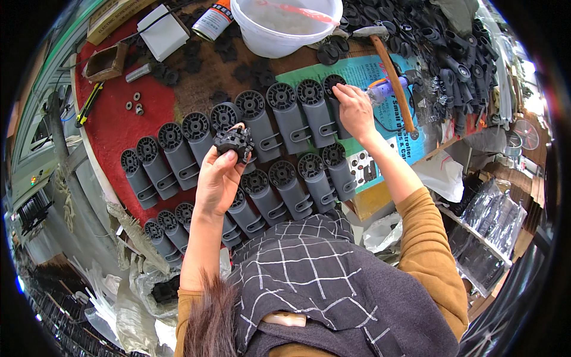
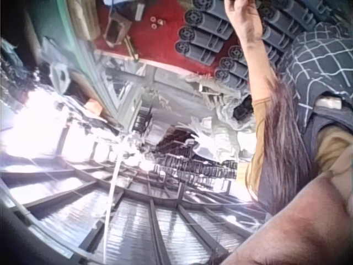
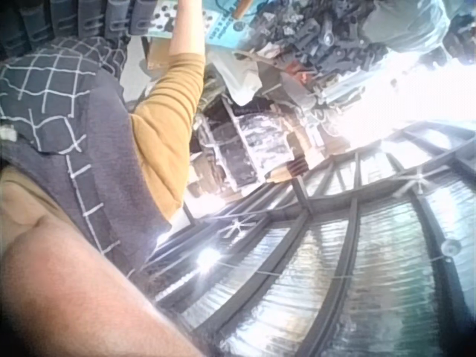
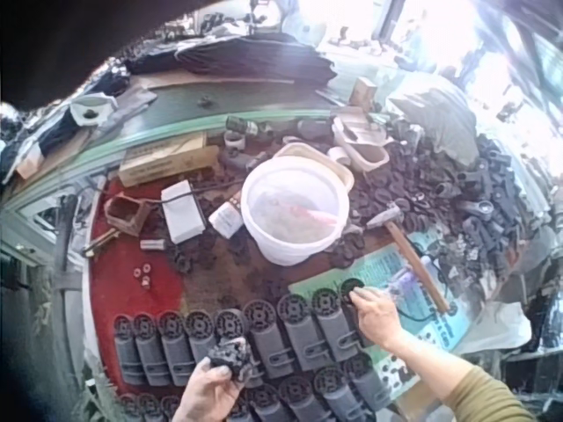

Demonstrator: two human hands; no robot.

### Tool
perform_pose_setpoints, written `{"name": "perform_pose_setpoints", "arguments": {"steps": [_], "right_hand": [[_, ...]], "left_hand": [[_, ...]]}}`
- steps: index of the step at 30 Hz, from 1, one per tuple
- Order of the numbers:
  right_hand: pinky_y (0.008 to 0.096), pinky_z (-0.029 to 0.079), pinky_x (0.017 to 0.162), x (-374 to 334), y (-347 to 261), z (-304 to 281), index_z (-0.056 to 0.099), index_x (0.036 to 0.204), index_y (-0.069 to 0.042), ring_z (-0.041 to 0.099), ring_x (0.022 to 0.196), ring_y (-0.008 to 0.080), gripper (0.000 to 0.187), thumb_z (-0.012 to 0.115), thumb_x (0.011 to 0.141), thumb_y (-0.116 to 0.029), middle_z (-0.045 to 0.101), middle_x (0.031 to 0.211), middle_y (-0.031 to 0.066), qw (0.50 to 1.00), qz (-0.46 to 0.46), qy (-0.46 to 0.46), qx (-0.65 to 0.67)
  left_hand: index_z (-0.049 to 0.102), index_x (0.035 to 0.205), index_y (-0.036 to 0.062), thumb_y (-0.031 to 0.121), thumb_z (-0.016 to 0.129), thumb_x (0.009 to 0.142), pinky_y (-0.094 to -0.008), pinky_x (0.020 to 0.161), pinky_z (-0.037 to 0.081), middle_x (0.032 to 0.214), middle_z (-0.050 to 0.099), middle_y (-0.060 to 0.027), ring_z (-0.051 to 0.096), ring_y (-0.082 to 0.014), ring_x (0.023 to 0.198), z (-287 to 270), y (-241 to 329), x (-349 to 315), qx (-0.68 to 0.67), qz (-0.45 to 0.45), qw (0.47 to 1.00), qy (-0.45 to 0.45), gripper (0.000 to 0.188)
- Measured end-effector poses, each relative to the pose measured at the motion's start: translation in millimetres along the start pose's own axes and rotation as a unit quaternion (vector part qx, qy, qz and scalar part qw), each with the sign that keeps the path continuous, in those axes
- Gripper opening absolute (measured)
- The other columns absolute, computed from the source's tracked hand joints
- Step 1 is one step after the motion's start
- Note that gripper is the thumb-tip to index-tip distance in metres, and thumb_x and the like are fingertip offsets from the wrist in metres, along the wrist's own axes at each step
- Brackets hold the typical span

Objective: The person uses a hammer to tap small metal rings into gray cylindrical plastic housings arranged on a red workbench. They then insert black rubber wheel inserts into the housings, clean the inserts with a toothbrush, and place them into the housings. The person also handles small metal washers and places them into the housings.

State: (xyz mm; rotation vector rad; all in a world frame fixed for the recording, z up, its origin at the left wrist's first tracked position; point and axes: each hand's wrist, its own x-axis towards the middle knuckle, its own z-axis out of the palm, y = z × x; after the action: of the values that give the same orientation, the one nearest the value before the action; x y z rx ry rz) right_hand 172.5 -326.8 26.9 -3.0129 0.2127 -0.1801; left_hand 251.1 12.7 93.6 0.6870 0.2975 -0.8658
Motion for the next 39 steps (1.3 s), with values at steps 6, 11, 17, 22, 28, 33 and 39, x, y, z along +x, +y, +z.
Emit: {"name": "perform_pose_setpoints", "arguments": {"steps": [6,11,17,22,28,33,39], "right_hand": [[0.0401,0.042,0.099,-7,-2,2,0.065,0.114,-0.005,0.054,0.116,0.0262,0.038,0.052,0.078,-0.001,0.063,0.121,0.007,0.999,0.018,-0.032,-0.001],[0.0398,0.039,0.1,9,-26,-28,0.067,0.111,-0.007,0.052,0.115,0.0281,0.034,0.057,0.079,-0.007,0.064,0.118,0.008,0.995,0.044,-0.07,-0.055],[0.0314,0.045,0.085,10,-129,-76,0.071,0.095,-0.003,0.059,0.094,0.0176,0.018,0.068,0.087,-0.019,0.066,0.096,0.007,0.807,0.137,-0.153,0.554],[0.0239,0.048,0.078,12,-147,-89,0.067,0.101,0.002,0.058,0.083,0.0076,0.02,0.068,0.088,-0.013,0.067,0.093,0.0043,0.675,0.26,-0.167,0.67],[0.022,0.045,0.08,1,-140,-86,0.064,0.101,-0.001,0.056,0.088,0.0055,0.014,0.065,0.09,-0.01,0.064,0.096,0.0007,0.757,0.219,-0.173,0.591],[0.0282,0.046,0.078,7,-103,-73,0.066,0.09,-0.004,0.058,0.085,0.0125,0.011,0.07,0.085,-0.012,0.064,0.088,0.0008,0.886,0.177,-0.029,0.428],[0.0383,0.038,0.086,30,-48,-20,0.067,0.085,-0.01,0.055,0.093,0.0242,0.012,0.071,0.074,-0.013,0.061,0.09,0.0023,0.998,-0.039,0.034,0.04]], "left_hand": [[0.047,0.133,-0.0021,0.01,0.067,0.085,-0.0317,0.101,0.049,0.14,0.048,-0.0098,0.057,-0.0175,0.116,7,5,-1,0.014,0.008,1.0,-0.02,0.053],[0.05,0.133,-0.0005,0.008,0.067,0.084,-0.0263,0.093,0.048,0.111,0.063,-0.0043,0.061,-0.0123,0.098,18,4,0,0.007,0.014,1.0,-0.008,0.053],[0.05,0.135,0.0017,0.007,0.066,0.085,-0.0305,0.098,0.045,0.119,0.062,-0.0045,0.058,-0.013,0.108,30,-4,3,0.014,-0.024,0.999,-0.036,0.053],[0.05,0.135,0.0033,0.008,0.065,0.087,-0.0332,0.101,0.043,0.121,0.062,-0.0048,0.058,-0.0144,0.112,29,-6,4,0.023,-0.036,0.998,-0.043,0.051],[0.052,0.134,0.0049,0.009,0.067,0.087,-0.0313,0.097,0.047,0.118,0.063,-0.0039,0.059,-0.0135,0.109,31,-15,9,0.025,-0.055,0.998,-0.028,0.049],[0.048,0.135,-0.0004,0.005,0.063,0.088,-0.0311,0.096,0.052,0.115,0.063,-0.0115,0.063,-0.0235,0.108,24,-13,12,0.02,-0.039,0.999,-0.015,0.05],[0.045,0.136,-0.0018,0.004,0.061,0.089,-0.0288,0.092,0.055,0.114,0.063,-0.0126,0.063,-0.0241,0.107,15,-6,11,0.011,-0.026,1.0,-0.006,0.05]]}}
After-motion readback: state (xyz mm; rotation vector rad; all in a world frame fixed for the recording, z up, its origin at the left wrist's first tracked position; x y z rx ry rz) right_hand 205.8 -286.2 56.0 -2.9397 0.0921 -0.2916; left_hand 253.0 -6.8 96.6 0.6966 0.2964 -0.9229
